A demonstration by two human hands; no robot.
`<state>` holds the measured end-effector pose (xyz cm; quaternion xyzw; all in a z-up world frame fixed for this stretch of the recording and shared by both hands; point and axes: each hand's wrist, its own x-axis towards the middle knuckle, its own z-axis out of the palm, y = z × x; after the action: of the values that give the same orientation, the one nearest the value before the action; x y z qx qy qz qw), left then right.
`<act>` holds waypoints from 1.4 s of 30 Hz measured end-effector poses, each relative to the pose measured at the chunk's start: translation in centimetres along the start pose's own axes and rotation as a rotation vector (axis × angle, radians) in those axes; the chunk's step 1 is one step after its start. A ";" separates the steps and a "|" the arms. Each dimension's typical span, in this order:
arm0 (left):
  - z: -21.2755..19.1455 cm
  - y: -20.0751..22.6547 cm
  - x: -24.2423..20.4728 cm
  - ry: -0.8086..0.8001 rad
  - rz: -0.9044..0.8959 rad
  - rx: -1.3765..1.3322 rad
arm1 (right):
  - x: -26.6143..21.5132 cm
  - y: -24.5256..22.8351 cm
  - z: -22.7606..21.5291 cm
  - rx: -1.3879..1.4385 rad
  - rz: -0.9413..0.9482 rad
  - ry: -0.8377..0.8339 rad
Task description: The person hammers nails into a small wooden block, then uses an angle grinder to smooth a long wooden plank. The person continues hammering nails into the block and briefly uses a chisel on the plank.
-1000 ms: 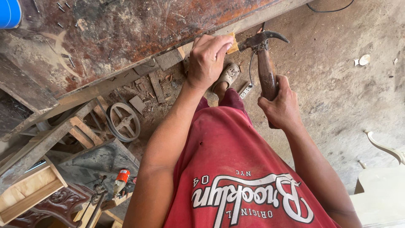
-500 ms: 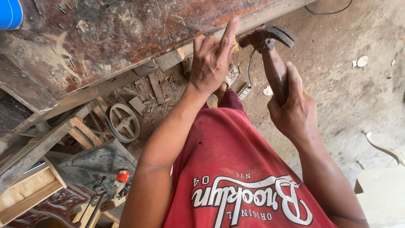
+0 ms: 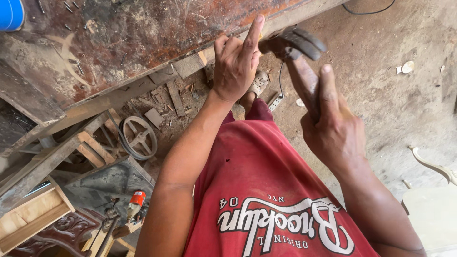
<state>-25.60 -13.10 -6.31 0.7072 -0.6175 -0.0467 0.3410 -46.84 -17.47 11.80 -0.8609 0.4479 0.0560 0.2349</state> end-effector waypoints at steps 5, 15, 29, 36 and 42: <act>-0.4 -0.1 -0.2 -0.001 -0.019 -0.067 | 0.9 0.4 0.4 -0.067 0.078 -0.103; 0.7 -1.0 -0.3 0.001 -0.011 -0.093 | 0.7 1.1 1.0 -0.005 0.127 -0.113; 1.0 -0.8 -1.1 -0.091 -0.188 -0.431 | 0.7 2.6 7.7 0.326 0.522 -0.346; 0.8 -0.1 -0.6 -0.079 -0.214 -0.446 | 0.2 1.5 9.3 0.350 0.447 -0.356; 1.2 0.0 -0.2 -0.066 -0.167 -0.451 | 0.5 1.5 9.8 0.345 0.465 -0.349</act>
<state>-26.19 -13.42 -7.33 0.6600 -0.5416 -0.2347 0.4647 -46.58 -14.12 2.51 -0.6606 0.5881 0.1778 0.4314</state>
